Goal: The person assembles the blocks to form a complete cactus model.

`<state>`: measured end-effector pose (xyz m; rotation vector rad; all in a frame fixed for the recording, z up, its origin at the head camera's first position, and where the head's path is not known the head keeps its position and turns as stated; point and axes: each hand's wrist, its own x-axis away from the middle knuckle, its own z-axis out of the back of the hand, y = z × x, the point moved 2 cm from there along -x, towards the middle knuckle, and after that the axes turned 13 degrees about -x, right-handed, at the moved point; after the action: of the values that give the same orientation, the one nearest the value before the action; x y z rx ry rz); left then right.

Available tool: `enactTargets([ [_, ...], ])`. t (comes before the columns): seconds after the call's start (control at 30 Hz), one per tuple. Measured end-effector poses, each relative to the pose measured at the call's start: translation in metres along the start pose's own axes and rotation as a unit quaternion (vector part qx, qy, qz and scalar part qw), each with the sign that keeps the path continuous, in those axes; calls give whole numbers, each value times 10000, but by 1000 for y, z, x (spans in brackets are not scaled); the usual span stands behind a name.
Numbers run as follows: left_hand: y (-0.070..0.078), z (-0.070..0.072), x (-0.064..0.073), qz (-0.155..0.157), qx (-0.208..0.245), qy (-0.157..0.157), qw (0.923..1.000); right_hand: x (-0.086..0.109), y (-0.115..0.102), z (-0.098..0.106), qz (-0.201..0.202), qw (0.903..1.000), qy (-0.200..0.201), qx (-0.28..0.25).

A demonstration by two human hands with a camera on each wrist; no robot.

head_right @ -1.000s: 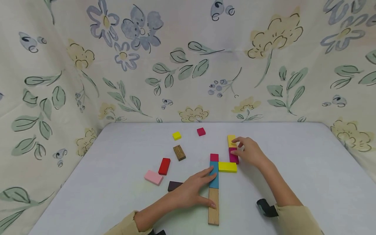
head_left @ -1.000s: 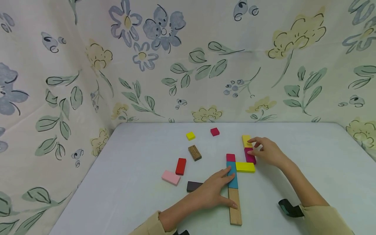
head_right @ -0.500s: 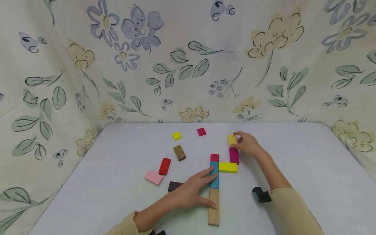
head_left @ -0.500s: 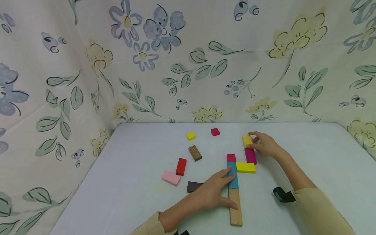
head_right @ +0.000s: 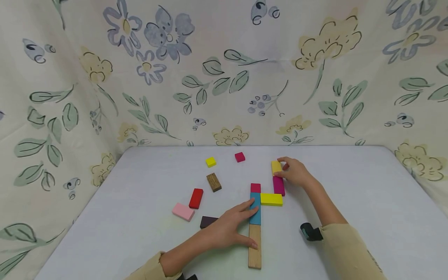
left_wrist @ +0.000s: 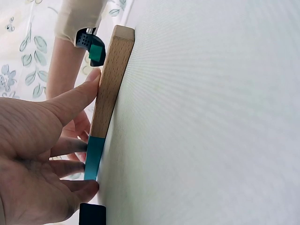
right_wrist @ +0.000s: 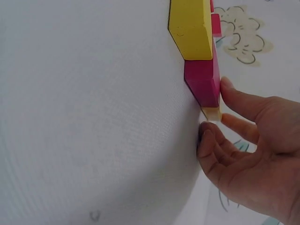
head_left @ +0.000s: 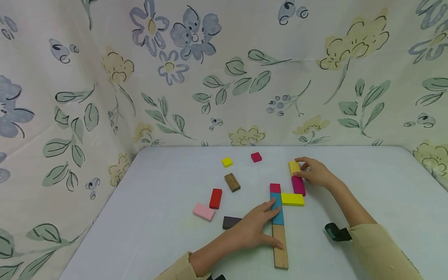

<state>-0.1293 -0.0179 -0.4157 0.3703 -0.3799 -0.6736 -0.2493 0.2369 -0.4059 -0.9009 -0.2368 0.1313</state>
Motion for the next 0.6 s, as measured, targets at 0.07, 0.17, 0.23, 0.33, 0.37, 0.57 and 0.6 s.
enactTargets([
  [0.07, 1, 1, 0, 32, 0, -11, 10000, 1, 0, 0, 24, 10000, 5, 9],
  [0.17, 1, 1, 1, 92, 13, -32, 10000, 2, -1, 0, 112, 9999, 32, 44],
  [0.23, 1, 0, 1, 112, 17, -41, 9999, 4, -1, -1, 177, 9998, 69, 45],
  [0.33, 0, 0, 1, 85, 42, -44, 9999, 8, -1, -3, 229, 9996, 158, 59],
  [0.37, 0, 0, 1, 65, 55, -39, 10000, 10, -1, -4, 240, 9995, 185, 43],
  [0.57, -11, -10, -6, -106, -52, 19, 9999, 25, -2, -10, 418, 9987, 300, -55],
  [0.6, -11, -10, -7, -98, -49, 2, 9999, 27, -3, -12, 454, 9984, 312, -84],
])
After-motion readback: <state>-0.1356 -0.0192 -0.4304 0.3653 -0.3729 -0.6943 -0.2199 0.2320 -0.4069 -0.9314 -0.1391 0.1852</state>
